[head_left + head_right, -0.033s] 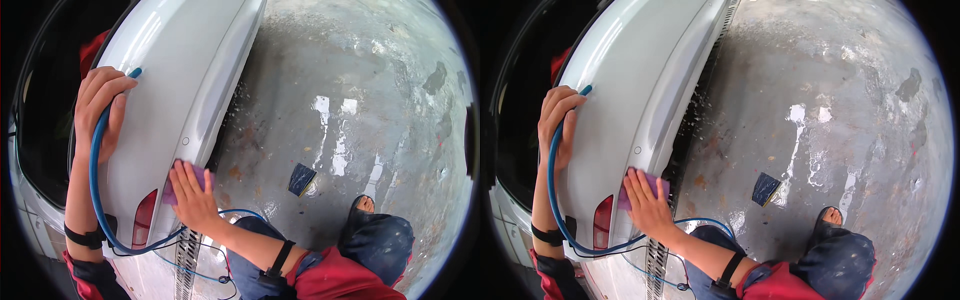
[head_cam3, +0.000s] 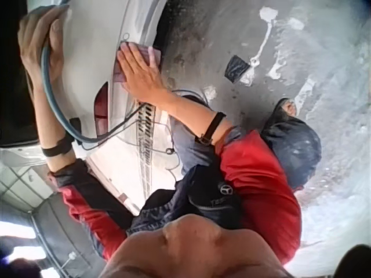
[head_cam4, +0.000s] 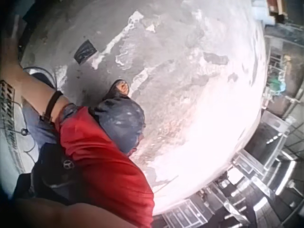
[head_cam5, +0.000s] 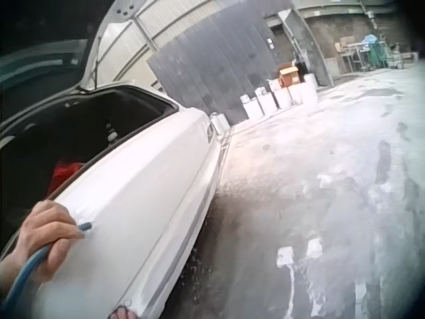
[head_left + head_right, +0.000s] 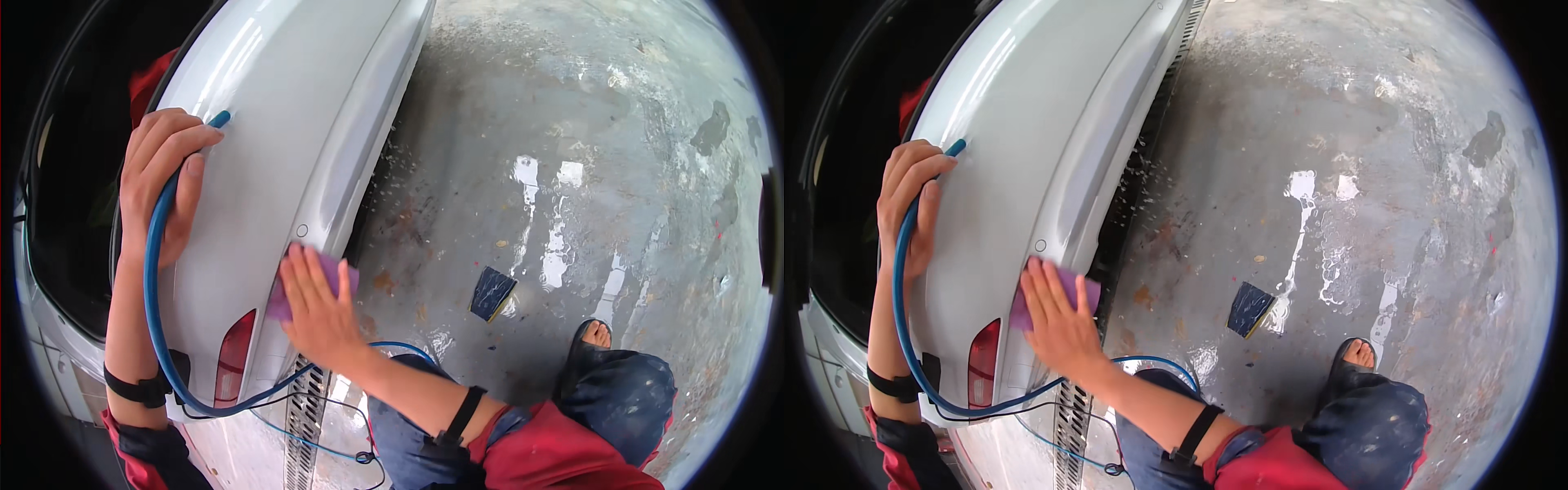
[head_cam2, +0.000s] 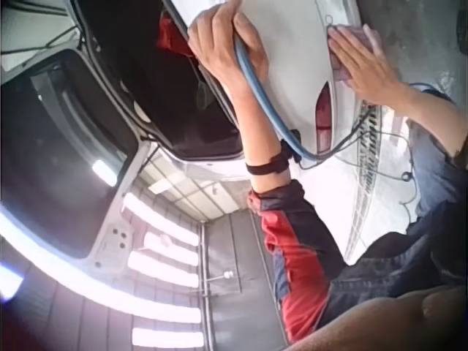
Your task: The recorder is wet-sanding the rear bumper of a white car using a purple sanding sheet and water from a hose.
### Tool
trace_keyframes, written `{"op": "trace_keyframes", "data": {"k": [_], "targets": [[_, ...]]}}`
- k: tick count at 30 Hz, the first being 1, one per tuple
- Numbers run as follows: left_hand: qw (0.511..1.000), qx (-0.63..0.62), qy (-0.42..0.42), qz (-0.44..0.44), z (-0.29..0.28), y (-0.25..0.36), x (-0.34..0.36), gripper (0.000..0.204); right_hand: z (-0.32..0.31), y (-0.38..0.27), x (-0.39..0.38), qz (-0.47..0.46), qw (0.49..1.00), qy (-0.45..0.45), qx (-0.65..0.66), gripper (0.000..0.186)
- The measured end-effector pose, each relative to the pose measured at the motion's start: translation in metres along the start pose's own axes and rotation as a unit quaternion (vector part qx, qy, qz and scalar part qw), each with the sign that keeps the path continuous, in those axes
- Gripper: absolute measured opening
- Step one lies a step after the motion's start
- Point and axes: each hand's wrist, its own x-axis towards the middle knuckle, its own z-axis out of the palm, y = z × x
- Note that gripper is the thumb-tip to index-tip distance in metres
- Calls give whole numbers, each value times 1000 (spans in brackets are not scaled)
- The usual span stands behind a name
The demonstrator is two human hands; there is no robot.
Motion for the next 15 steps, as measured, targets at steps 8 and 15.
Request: {"op": "trace_keyframes", "data": {"k": [8,15], "targets": [[1000,-15,6,2,0,3,-1,16,-49,57,82,72,989,96,-82,74],[1000,4,-16,-6,-1,5,0,15,-53,61,74,49,992,39,-107,91]]}}
